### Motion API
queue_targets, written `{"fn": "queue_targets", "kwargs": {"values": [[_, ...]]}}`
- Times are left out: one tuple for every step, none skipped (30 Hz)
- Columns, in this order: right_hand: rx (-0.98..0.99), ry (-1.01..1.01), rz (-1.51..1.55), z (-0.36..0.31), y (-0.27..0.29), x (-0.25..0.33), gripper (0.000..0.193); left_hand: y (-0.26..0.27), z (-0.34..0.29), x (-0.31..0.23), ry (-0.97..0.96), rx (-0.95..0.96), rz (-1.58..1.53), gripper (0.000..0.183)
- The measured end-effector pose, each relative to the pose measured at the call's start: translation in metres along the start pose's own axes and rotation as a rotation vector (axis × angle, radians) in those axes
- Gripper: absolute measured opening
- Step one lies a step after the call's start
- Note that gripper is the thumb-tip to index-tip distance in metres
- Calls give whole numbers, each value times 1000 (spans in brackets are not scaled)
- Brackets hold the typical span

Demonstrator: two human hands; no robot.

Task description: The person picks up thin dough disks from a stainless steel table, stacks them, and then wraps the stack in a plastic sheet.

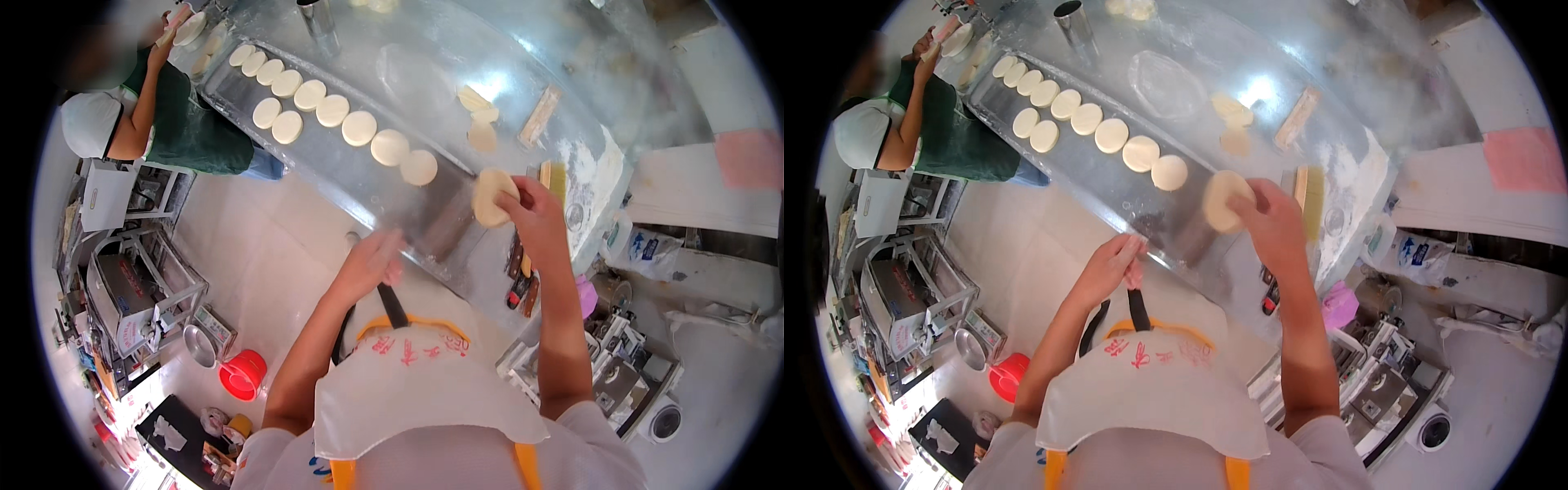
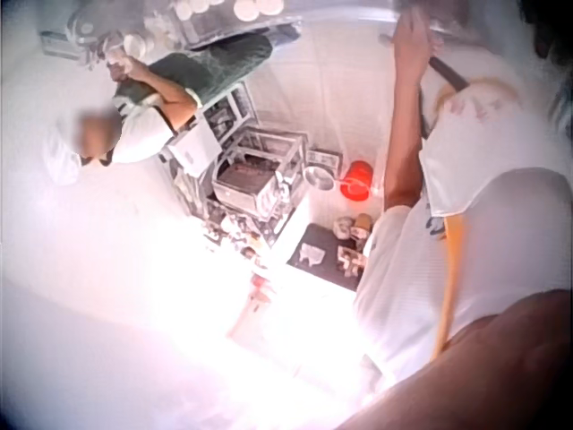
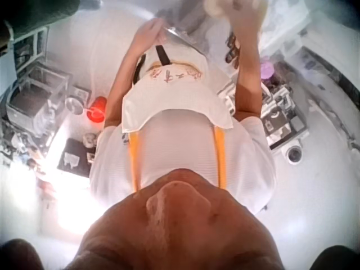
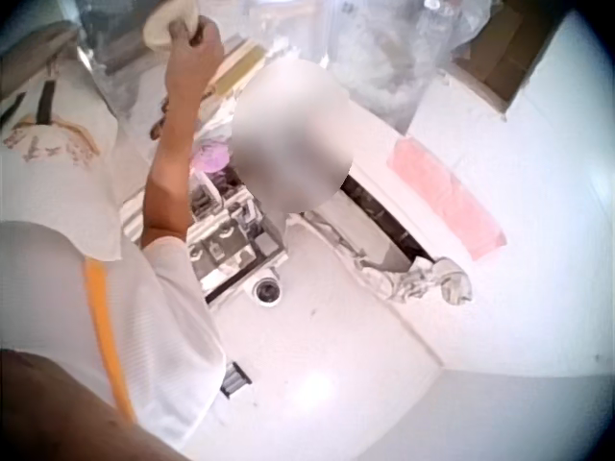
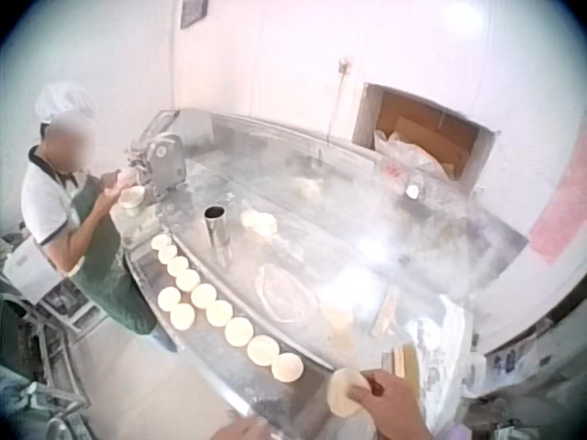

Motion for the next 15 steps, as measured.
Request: {"fn": "queue_targets", "kwargs": {"values": [[4, -6, -92, -8, -1, -3, 38, -6, 3, 2, 14, 42, 10, 49], [9, 11, -183, -9, -4, 4, 37, -13, 9, -8, -12, 54, -36, 51], [14, 28, -275, -10, -6, 13, 37, -26, 16, -19, -38, 65, -83, 54], [94, 18, -147, -15, -13, 24, 37, -36, 23, -28, -60, 67, -130, 56], [173, 3, -19, -29, -20, 40, 36, -48, 32, -35, -75, 146, -298, 65], [252, -13, 109, -39, -29, 50, 36, -58, 38, -43, -92, 224, -467, 75], [289, -41, 174, -43, -34, 49, 37, -70, 39, -52, -33, 269, -627, 80], [330, -69, 238, -48, -41, 49, 37, -81, 35, -65, 28, 311, -790, 85], [372, -96, 302, -51, -47, 50, 38, -86, 32, -73, 91, 350, -953, 91], [349, -76, 277, -51, -47, 46, 38, -97, 23, -90, 134, 540, -1146, 94], [325, -57, 252, -49, -49, 39, 39, -97, 18, -94, 143, 531, -1150, 87], [302, -39, 228, -48, -49, 31, 39, -96, 11, -98, 153, 521, -1154, 81], [294, -40, 232, -47, -51, 22, 40, -96, 2, -102, 162, 505, -1160, 74], [285, -41, 236, -47, -52, 14, 40, -93, 0, -100, 68, 454, -1026, 72], [277, -43, 240, -47, -52, 9, 40, -90, -3, -97, -23, 404, -891, 69]]}}
Point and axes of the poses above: each hand's wrist, its own z-axis towards the middle knuckle, its own y-axis out of the back of the hand, x = y × z, the point moved 10 cm from there along z, towards the middle knuckle, and after that the axes turned 5 degrees about -x, right-handed, at the moved point
